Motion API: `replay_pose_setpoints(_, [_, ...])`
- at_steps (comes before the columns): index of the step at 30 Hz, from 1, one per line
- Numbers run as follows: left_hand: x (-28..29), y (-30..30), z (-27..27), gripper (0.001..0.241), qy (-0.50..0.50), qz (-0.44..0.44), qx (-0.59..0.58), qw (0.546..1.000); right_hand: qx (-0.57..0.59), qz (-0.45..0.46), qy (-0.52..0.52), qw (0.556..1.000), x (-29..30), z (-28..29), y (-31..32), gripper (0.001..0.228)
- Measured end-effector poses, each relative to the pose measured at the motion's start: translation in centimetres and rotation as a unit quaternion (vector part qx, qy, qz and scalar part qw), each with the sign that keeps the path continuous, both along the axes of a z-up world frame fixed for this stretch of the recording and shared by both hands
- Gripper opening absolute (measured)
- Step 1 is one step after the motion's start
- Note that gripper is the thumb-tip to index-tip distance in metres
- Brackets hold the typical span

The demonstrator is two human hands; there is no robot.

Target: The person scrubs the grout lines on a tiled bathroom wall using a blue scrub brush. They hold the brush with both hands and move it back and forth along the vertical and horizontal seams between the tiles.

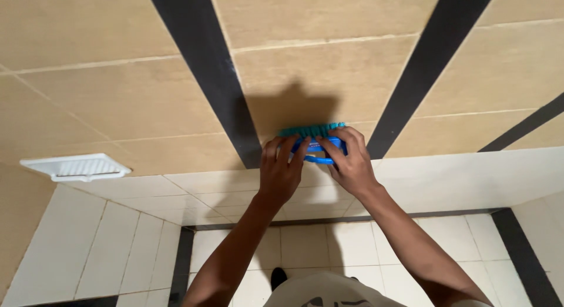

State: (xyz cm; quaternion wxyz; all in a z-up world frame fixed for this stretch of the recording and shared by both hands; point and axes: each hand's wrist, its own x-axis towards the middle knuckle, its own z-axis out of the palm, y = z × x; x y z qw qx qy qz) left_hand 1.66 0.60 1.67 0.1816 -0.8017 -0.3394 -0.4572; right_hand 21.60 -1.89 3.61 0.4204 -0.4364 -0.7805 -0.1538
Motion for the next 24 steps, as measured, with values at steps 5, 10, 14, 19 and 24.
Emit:
replay_pose_setpoints(5, [-2.1, 0.2, 0.4, 0.05, 0.009, -0.005, 0.004, 1.0, 0.009, -0.013, 0.008, 1.0, -2.3, -0.2, 0.2, 0.055])
replay_pose_setpoints(10, [-3.8, 1.1, 0.0, 0.05, 0.042, -0.014, 0.032, 0.999, 0.006, -0.008, 0.019, 1.0, -3.4, -0.5, 0.2, 0.061])
replay_pose_setpoints(14, [-4.8, 1.4, 0.5, 0.047, 0.046, -0.051, 0.028, 0.997, 0.024, -0.019, 0.007, 1.0, -4.4, -0.4, 0.2, 0.065])
replay_pose_setpoints(19, [-4.6, 1.5, 0.3, 0.047, 0.042, -0.06, -0.018, 0.997, 0.02, -0.041, 0.019, 0.999, -4.7, -1.0, -0.1, 0.066])
replay_pose_setpoints(24, [-3.4, 1.1, 0.3, 0.046, 0.02, -0.059, -0.026, 0.998, 0.002, -0.041, 0.026, 0.999, -3.7, -1.5, -0.3, 0.066])
